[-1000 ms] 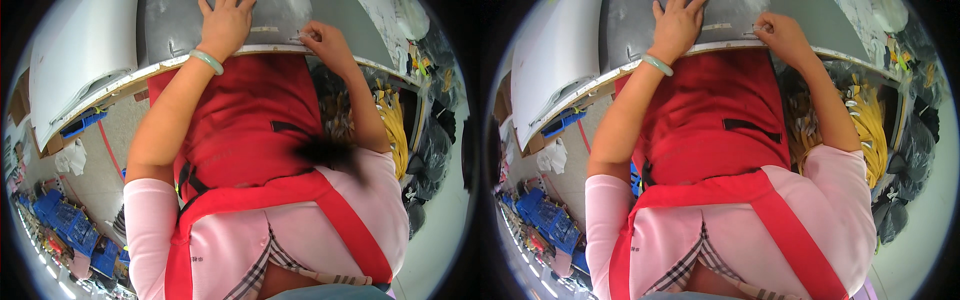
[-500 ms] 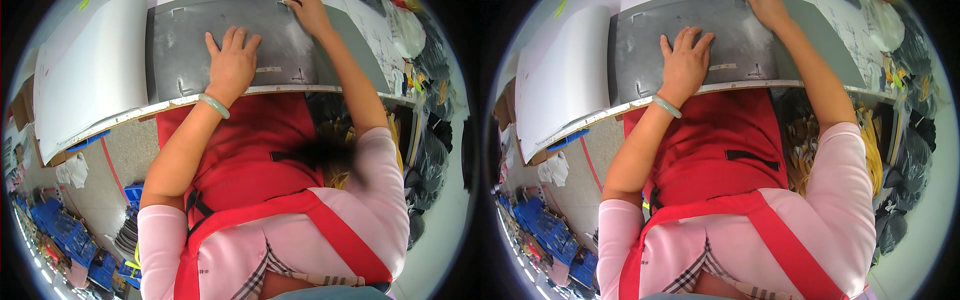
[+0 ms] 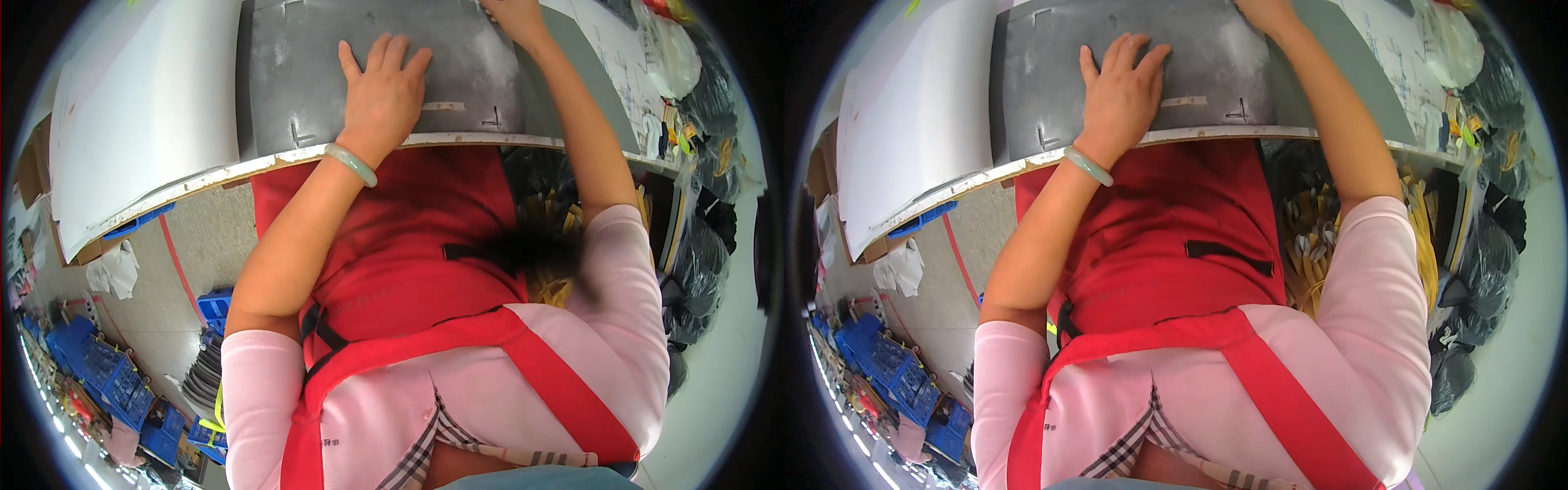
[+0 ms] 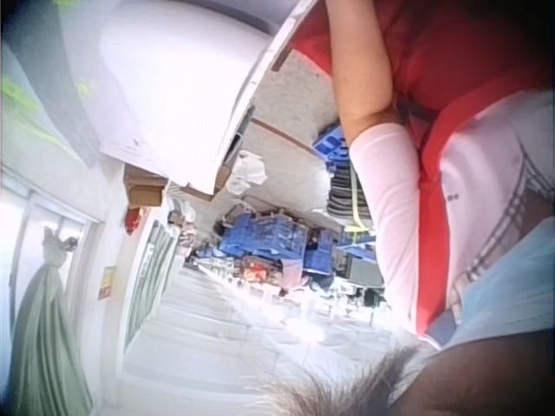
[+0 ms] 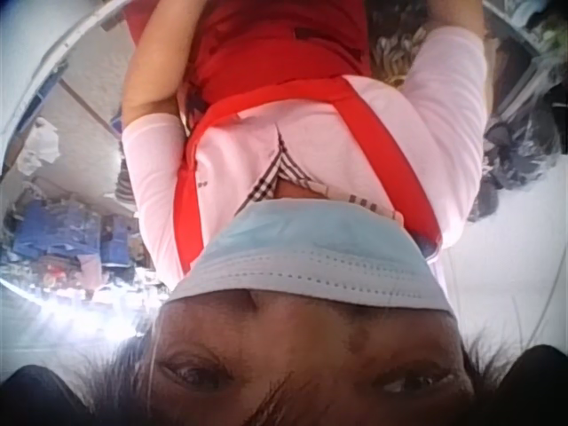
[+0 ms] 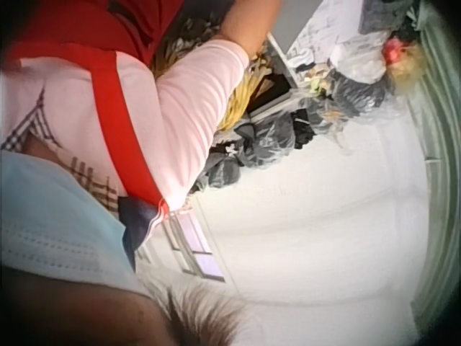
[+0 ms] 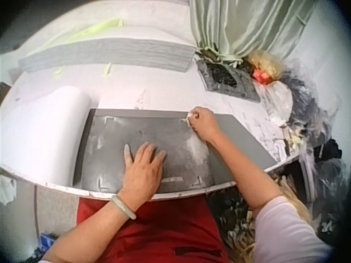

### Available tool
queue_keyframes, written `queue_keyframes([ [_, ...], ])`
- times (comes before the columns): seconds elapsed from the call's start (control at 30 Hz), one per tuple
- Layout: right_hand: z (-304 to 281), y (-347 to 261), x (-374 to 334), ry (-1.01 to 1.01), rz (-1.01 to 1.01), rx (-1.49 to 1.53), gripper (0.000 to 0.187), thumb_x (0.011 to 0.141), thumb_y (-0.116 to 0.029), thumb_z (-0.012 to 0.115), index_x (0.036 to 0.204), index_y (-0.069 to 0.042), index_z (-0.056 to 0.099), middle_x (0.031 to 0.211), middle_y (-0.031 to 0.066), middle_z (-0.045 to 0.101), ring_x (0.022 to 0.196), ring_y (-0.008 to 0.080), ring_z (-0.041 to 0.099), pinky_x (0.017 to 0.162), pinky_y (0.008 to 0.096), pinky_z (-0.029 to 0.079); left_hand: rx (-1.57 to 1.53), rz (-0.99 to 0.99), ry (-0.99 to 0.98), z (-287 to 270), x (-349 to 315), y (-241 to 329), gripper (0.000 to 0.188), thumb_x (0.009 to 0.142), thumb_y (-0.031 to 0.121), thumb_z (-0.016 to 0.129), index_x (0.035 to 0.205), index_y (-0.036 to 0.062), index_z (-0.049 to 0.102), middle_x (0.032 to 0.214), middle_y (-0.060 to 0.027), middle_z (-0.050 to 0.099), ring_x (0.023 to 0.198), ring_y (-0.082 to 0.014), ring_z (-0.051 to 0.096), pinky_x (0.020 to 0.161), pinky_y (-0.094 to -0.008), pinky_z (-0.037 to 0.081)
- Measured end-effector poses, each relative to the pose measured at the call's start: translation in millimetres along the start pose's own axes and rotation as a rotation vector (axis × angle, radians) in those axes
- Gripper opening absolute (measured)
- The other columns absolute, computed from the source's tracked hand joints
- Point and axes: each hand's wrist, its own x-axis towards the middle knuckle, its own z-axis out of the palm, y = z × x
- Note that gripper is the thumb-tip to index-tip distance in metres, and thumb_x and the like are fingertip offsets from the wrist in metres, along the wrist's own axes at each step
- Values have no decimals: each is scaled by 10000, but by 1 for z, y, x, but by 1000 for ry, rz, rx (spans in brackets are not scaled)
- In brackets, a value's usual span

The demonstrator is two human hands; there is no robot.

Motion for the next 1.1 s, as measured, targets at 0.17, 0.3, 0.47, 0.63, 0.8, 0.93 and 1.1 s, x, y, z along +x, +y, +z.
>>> queue_keyframes([
  [0.17,2,-1,15,-147,129,18,169,853,-143,661,851,23,695,694,128,681,584,220,640,572,370,510,28,-8,-24,-2,-1,-1,316,972,198,616,1286,211,646,1338,-29,577,1347,-252,497,1112,-697,310],
  [0.3,-15,-9,15,-204,307,196,116,843,-110,675,822,4,684,660,66,656,565,146,622,528,312,506,33,-5,-23,0,-1,1,321,972,205,613,1292,210,644,1342,-32,577,1357,-253,488,1124,-698,291],
  [0.47,-4,4,15,-151,337,235,123,849,-113,682,789,-11,650,651,65,651,556,130,617,514,301,513,18,-6,-32,1,-2,2,330,970,208,606,1299,200,642,1345,-35,578,1361,-258,487,1135,-707,258],
  [0.63,0,-16,16,-158,331,65,111,865,-88,662,779,-20,642,654,66,647,564,135,614,527,309,514,-18,-9,-26,0,-3,-1,334,964,207,607,1295,191,644,1350,-41,579,1366,-262,485,1132,-718,252],
  [0.8,-14,1,29,-338,311,158,101,892,-89,682,832,-9,672,664,68,652,577,136,614,555,304,515,0,-5,-31,3,-3,1,344,957,196,612,1300,182,634,1370,-55,574,1386,-272,472,1129,-729,240],
  [0.93,-6,-27,34,-159,141,128,136,915,-131,711,912,5,710,697,60,670,593,141,613,576,300,511,-15,-8,-56,1,-2,-1,363,955,199,606,1317,170,628,1390,-80,565,1397,-286,464,1136,-730,224],
  [1.1,48,-121,29,-294,-68,295,213,930,-174,691,958,36,710,799,110,709,708,162,642,658,322,525,-6,-33,-32,2,-4,-2,401,952,222,601,1344,139,614,1405,-128,551,1417,-324,436,1133,-746,206],
])
